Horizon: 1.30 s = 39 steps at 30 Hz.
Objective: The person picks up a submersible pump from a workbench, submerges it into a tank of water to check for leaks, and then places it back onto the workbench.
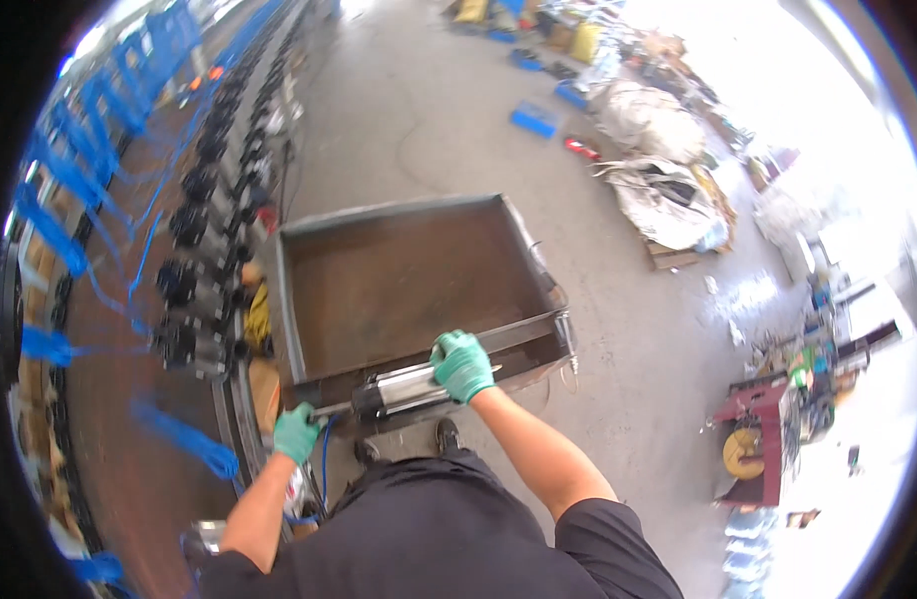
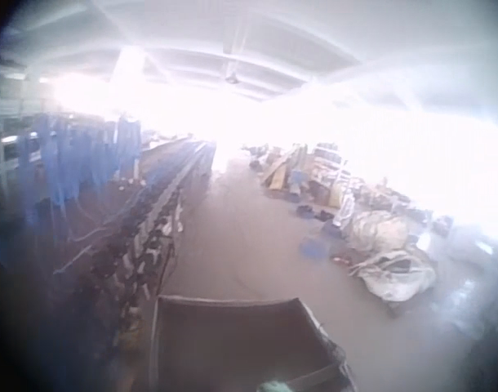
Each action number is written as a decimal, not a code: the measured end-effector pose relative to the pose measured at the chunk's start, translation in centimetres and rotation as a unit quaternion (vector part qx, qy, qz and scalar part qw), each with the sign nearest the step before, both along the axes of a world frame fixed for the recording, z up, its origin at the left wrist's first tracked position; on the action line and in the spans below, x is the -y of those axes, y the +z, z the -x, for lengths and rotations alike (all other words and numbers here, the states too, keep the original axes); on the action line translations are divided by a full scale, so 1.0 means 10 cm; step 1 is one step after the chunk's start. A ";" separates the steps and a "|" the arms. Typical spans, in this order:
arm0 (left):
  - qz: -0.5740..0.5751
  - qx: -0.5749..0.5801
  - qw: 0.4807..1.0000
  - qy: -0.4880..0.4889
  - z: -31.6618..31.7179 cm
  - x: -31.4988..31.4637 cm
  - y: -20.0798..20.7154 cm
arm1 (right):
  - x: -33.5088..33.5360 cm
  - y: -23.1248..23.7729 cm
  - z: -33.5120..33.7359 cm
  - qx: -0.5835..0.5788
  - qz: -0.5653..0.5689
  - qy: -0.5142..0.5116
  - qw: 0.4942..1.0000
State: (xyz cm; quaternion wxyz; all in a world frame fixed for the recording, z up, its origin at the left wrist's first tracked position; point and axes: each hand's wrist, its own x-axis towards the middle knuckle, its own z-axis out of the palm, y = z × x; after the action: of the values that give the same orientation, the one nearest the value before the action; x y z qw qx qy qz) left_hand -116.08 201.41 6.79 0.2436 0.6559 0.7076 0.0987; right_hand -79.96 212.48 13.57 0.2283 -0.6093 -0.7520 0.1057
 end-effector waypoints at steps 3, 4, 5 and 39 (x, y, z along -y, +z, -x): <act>0.013 -0.030 0.999 -0.013 -0.07 -0.07 0.09 | 0.08 -0.02 -0.02 -0.012 -0.005 -0.011 1.000; 0.126 0.051 0.991 -0.009 -0.05 -0.18 0.23 | 0.07 -0.02 -0.04 -0.011 -0.011 -0.005 1.000; 0.241 0.128 0.962 -0.004 -0.11 -0.26 0.59 | 0.09 -0.02 -0.06 -0.004 0.000 -0.003 1.000; 0.087 0.445 0.891 -0.022 0.18 -0.14 -0.07 | 0.07 0.01 -0.02 -0.011 0.042 0.017 0.999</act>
State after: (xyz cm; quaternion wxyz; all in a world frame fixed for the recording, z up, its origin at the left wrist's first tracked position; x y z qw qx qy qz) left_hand -117.86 202.76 6.10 0.5908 0.5351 0.5165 0.3127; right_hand -79.73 211.76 13.68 0.2085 -0.6040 -0.7549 0.1478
